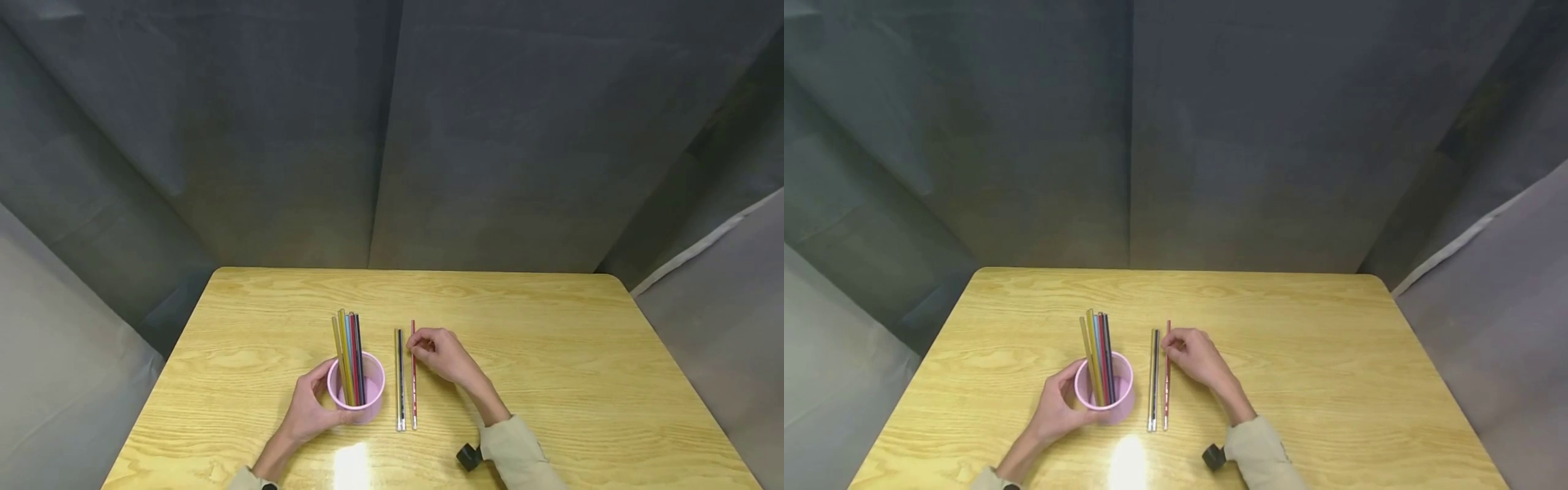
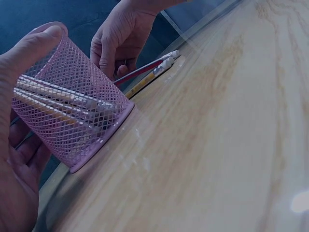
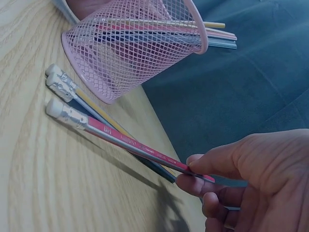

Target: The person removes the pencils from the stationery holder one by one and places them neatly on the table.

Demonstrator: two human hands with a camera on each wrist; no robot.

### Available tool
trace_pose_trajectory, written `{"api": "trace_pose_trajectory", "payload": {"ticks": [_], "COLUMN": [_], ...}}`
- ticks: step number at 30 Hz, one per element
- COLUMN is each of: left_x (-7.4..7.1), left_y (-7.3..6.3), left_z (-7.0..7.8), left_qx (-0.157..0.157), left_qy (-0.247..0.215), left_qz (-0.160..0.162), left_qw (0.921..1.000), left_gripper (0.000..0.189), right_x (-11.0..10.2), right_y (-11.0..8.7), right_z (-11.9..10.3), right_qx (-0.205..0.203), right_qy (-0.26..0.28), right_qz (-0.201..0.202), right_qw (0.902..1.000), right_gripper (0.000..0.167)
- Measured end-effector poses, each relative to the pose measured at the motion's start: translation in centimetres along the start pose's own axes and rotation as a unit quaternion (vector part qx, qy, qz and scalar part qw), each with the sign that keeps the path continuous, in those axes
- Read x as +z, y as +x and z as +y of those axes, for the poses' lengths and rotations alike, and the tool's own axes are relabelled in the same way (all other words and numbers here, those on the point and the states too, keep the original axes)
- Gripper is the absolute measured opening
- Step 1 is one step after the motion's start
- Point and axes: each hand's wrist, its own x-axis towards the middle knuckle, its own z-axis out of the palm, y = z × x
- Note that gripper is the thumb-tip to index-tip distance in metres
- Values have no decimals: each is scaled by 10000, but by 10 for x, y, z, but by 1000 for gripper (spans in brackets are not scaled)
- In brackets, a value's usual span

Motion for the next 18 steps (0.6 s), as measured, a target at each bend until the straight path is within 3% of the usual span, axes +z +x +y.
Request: {"api": "trace_pose_trajectory", "payload": {"ticks": [10, 18], "left_x": [1, 1], "left_y": [-1, -1], "left_z": [1, 0], "left_qx": [-139, -56], "left_qy": [34, 11], "left_qz": [49, 12], "left_qw": [9999, 10000], "left_gripper": [91, 90], "right_x": [4, 6], "right_y": [0, -1], "right_z": [1, 3], "right_qx": [16, 40], "right_qy": [-20, -5], "right_qz": [-151, -185], "right_qw": [9999, 9998], "right_gripper": [11, 12]}}
